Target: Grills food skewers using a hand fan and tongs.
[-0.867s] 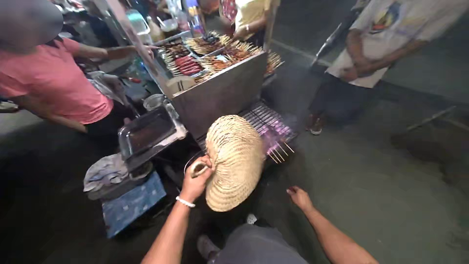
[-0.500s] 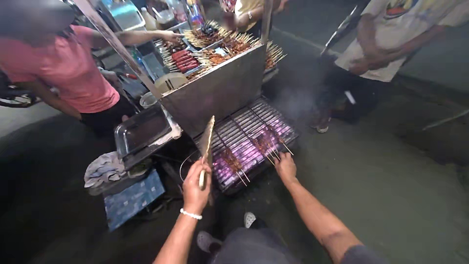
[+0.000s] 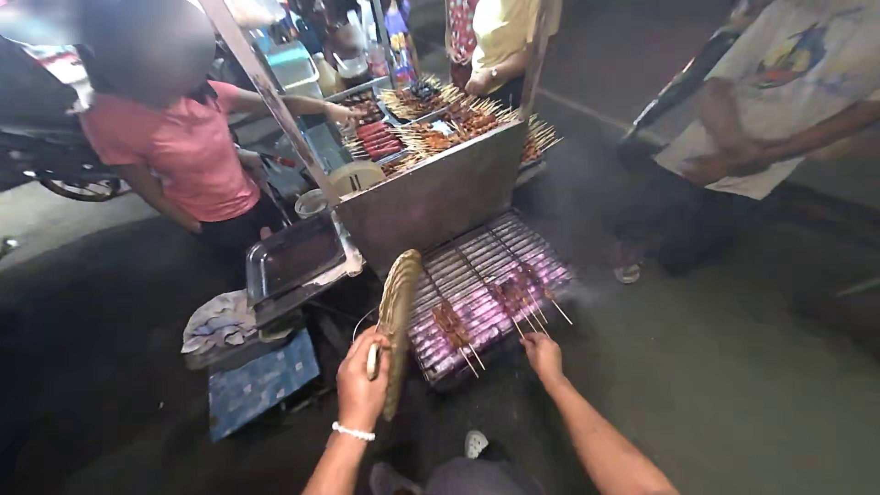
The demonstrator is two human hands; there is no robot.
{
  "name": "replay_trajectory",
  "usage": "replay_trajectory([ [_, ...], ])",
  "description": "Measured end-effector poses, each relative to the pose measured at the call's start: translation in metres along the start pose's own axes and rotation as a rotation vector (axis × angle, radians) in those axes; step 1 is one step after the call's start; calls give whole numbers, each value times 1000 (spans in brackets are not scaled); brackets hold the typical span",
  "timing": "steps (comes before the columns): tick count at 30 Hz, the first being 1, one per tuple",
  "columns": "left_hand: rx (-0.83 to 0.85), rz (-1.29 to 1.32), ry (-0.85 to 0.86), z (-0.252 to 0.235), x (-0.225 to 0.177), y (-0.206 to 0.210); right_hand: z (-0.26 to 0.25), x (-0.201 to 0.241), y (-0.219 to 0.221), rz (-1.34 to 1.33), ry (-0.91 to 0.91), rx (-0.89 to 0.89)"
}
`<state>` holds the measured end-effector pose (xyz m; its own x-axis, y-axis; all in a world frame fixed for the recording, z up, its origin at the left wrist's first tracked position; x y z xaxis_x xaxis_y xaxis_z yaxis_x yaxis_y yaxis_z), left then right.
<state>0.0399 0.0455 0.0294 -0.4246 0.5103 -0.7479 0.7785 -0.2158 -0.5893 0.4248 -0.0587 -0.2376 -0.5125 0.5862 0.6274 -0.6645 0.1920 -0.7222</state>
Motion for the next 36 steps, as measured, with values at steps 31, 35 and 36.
replay_trajectory([
  [31,55,315,-94,17,18,3,-6,-3,-12,139,118,-61],
  [35,44,-35,22,13,0,10,-18,-23,-17,195,221,-29],
  [36,64,-24,31,12,-3,13,-18,-24,-19,196,222,-25],
])
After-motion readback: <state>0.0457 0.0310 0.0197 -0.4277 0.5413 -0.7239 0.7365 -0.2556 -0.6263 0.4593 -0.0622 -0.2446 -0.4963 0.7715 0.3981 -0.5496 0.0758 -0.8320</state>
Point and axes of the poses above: each hand's wrist, its own z-axis away from the middle knuckle, its own y-axis out of the palm, x = y × z, the point moved 9 cm from there along -z, towards the middle knuckle, and after that the axes turned 9 degrees about x, right-handed, at the moved point
